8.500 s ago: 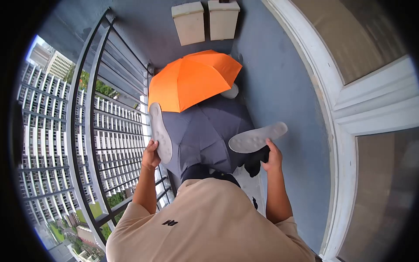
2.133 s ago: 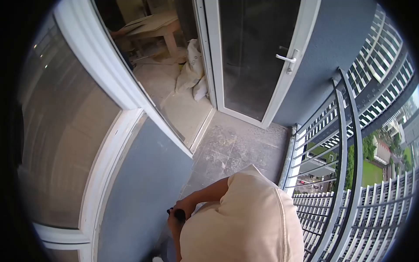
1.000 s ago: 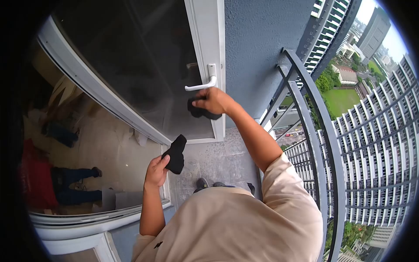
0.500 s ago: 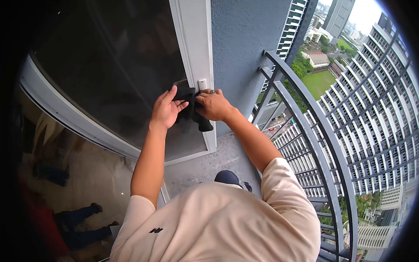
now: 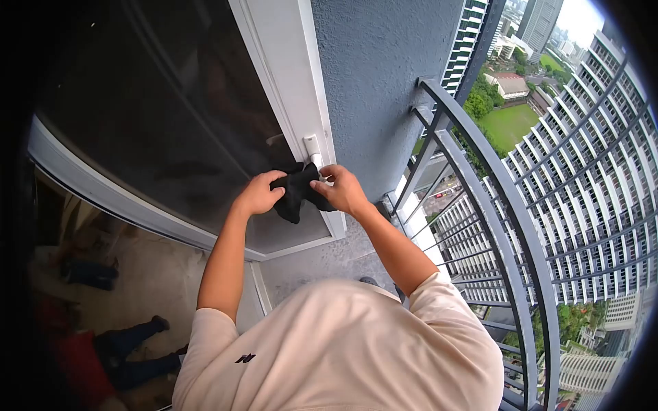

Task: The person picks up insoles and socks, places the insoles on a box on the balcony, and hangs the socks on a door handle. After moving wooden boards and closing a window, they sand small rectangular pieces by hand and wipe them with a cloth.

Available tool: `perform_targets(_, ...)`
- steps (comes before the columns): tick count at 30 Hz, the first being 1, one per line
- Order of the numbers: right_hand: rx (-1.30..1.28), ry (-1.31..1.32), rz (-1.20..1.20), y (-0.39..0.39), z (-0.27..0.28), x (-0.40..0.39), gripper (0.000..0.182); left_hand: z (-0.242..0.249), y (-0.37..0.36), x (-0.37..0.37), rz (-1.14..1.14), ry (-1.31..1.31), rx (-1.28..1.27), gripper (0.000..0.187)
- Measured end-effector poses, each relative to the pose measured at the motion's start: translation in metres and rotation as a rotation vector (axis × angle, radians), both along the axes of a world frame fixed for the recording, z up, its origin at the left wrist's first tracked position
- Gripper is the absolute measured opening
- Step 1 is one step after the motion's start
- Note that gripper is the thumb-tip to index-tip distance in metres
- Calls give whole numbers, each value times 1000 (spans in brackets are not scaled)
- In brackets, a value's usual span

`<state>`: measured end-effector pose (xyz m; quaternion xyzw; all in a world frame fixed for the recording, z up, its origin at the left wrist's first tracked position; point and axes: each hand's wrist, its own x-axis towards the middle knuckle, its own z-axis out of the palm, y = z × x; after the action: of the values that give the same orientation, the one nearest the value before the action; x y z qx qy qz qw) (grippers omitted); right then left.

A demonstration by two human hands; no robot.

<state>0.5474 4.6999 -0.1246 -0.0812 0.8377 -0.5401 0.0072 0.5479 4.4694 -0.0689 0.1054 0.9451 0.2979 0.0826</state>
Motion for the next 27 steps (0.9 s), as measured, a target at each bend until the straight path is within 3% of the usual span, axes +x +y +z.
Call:
perform_targets(4,-117,-141,54,-9,-10,-8,48,-7,-5,-23,-50,-103,-189,38)
perform_targets(7,-448,-237,113,-13,-26,-11,54,12,-12,-27,45,-395,152,34)
perform_targets(10,-646,-133,148,-15,-36,-15,51,21,-6,-9,45,-146,46,36)
perform_targets(11,-569,-165,173,-14,-40,-17,44,22,-3,-3,51,-105,-9,40)
perform_targets(13,-411,-221,224,-13,-48,-21,32,3,-7,1,117,21,38,29)
perform_targets(16,-195,-110,127,-14,-45,-12,20,-2,-1,10,165,108,102,19)
perform_targets(19,-154,-247,87,-5,23,8,23,-14,-7,4,127,352,76,15)
perform_targets(21,-111,-68,70,-6,34,-3,28,-9,-1,4,155,427,66,15)
perform_targets(22,-230,61,25,-13,23,-16,29,-7,1,4,177,402,54,15)
perform_targets(25,88,294,-58,-22,53,-32,22,5,5,5,237,353,11,15)
perform_targets(27,337,486,71,-23,45,-41,18,13,7,9,278,338,-25,15)
